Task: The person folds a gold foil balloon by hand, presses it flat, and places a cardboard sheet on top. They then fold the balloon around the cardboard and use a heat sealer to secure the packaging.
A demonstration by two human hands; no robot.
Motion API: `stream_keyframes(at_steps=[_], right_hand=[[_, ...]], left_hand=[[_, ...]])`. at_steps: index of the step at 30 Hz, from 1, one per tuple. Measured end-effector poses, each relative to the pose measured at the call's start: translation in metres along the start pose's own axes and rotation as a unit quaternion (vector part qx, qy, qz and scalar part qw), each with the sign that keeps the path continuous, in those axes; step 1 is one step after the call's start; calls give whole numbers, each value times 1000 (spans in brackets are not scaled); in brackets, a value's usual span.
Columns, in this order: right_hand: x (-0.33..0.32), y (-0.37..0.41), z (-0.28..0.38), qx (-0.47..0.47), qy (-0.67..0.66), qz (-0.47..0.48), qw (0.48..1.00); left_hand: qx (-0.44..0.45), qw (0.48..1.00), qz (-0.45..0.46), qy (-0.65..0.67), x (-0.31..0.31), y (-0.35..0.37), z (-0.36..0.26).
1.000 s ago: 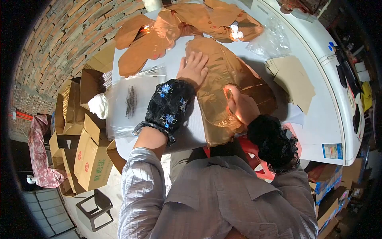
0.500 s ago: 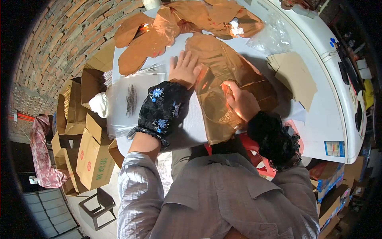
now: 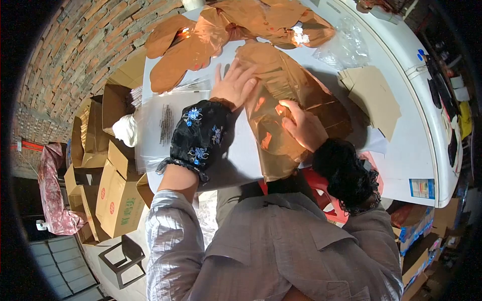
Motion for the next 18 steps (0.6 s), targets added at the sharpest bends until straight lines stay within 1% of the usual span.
stream_keyframes(at_steps=[1, 4, 5, 8, 9, 12, 15, 18], right_hand=[[1, 1, -2, 3, -1, 11, 1000], [1, 6, -10, 4, -14, 31, 999], [-1, 8, -10, 2, -23, 33, 999], [-1, 16, -12, 1, -50, 38, 998], [-1, 19, -13, 2, -60, 39, 997], [3, 22, -17, 20, -91, 45, 995], [6, 24, -20, 32, -98, 57, 993], [8, 24, -20, 33, -103, 55, 993]], left_hand=[[0, 1000, -7, -2, -1, -1, 3], [7, 996, 23, -84, 0, -1, 10], [1, 998, 13, -61, -2, -1, 11], [-13, 999, -8, -50, -4, -5, 16], [15, 998, -48, -22, -3, -7, 21], [52, 996, -63, -25, -1, -19, 31], [70, 995, -48, -49, -2, -29, 38], [63, 996, -40, -51, 2, -36, 46]])
Point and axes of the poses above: each hand's wrist, its own y-axis away from the middle knuckle, its own x-axis out of the palm, z = x × y, the point moved 7 cm from there along -y, towards the middle knuckle, and after that the axes turned 13 degrees about y, right-handed, at the moved point
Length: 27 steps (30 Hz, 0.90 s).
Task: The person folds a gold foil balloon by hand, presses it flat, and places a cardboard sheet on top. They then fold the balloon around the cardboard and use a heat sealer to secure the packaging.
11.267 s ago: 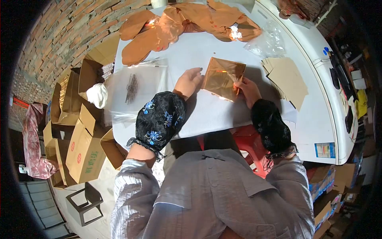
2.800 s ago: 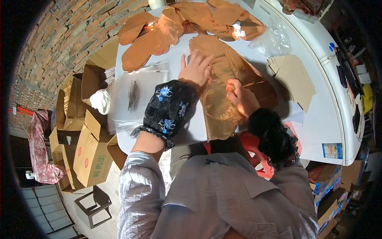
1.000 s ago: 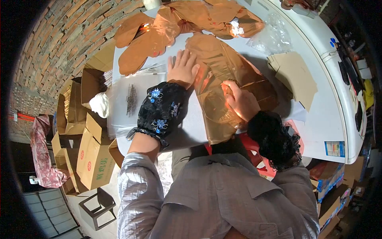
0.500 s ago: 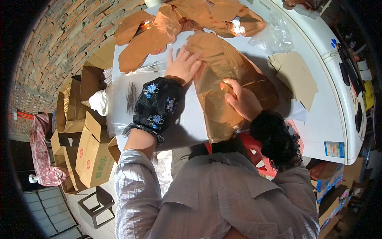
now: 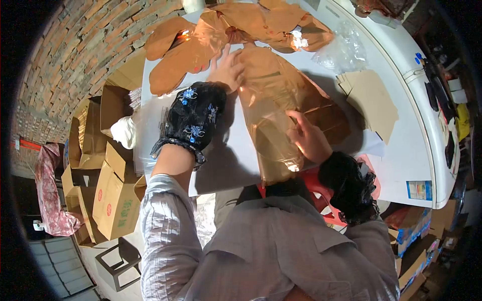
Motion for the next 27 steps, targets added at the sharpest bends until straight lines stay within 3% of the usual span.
stream_keyframes(at_steps=[3, 6, 7, 10, 11, 14, 18, 19, 22, 25, 27], right_hand=[[-5, 1, 7, -7, 38, -8, 999], [-9, 4, 8, -60, 72, -83, 992], [-15, 4, 7, -57, 76, -94, 991], [-36, -14, 4, -38, 101, -108, 988], [-42, -29, 0, -25, 120, -103, 987], [-49, -83, -16, -27, 140, -114, 983], [-32, -156, -42, -8, 231, -84, 969], [-33, -165, -33, 19, 208, -48, 977], [-22, -179, -37, 33, 132, -85, 987], [-12, -188, -39, 37, 79, 2, 996], [-15, -187, -30, 6, 78, -16, 997]], left_hand=[[-35, 999, 2, 18, 0, -1, 5], [-137, 986, -63, 74, -11, 8, 8], [-174, 969, -64, 162, -17, 11, 10], [-294, 931, -116, 181, -24, 36, 6], [-233, 952, -153, 124, -24, 38, 6], [-339, 906, -123, 223, -6, 37, 28], [-367, 889, -130, 241, 15, 14, 57], [-380, 888, -97, 240, 18, 6, 60], [-360, 911, -111, 168, 19, -7, 60], [-364, 918, -34, 156, 26, -11, 61], [-366, 917, -13, 159, 20, -12, 56]])
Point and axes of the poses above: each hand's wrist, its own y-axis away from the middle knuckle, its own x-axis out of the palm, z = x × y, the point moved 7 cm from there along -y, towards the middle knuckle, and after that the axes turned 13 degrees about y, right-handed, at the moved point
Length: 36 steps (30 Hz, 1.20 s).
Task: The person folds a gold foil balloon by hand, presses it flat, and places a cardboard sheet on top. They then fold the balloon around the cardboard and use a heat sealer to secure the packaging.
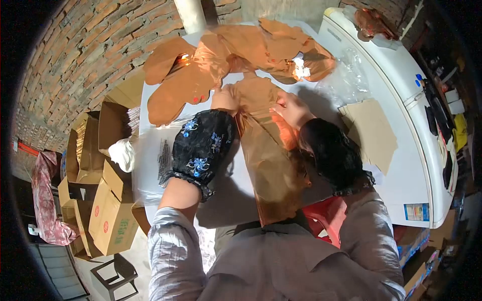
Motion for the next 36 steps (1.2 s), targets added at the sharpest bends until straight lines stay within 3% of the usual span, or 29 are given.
stream_keyframes(at_steps=[4, 7, 10, 13, 21, 26, 29, 32, 36], right_hand=[[-1, 7, 5, -55, 21, -104, 993], [2, 7, 8, -38, 38, -88, 995], [6, 11, 6, 52, -130, 43, 989], [26, -3, -23, 7, -156, -39, 987], [21, -1, -29, 21, -38, -56, 998], [20, 3, -29, 69, -39, -53, 995], [18, 5, -25, 82, -7, -69, 994], [21, 2, -27, 80, -22, -54, 995], [20, 2, -23, 65, -37, -34, 997]], left_hand=[[14, 1000, -7, 6, -2, 3, 1], [13, 1000, 4, 11, -3, 5, -3], [29, 999, -3, 14, -5, 6, -4], [16, 998, 15, 54, -2, 4, 0], [-9, 997, 30, 65, 4, 3, 4], [-13, 996, 26, 85, 2, 2, 2], [-20, 990, -35, 132, 4, 2, 11], [-7, 991, -40, 124, 3, 2, 14], [-48, 997, 11, 66, -4, 5, 4]])
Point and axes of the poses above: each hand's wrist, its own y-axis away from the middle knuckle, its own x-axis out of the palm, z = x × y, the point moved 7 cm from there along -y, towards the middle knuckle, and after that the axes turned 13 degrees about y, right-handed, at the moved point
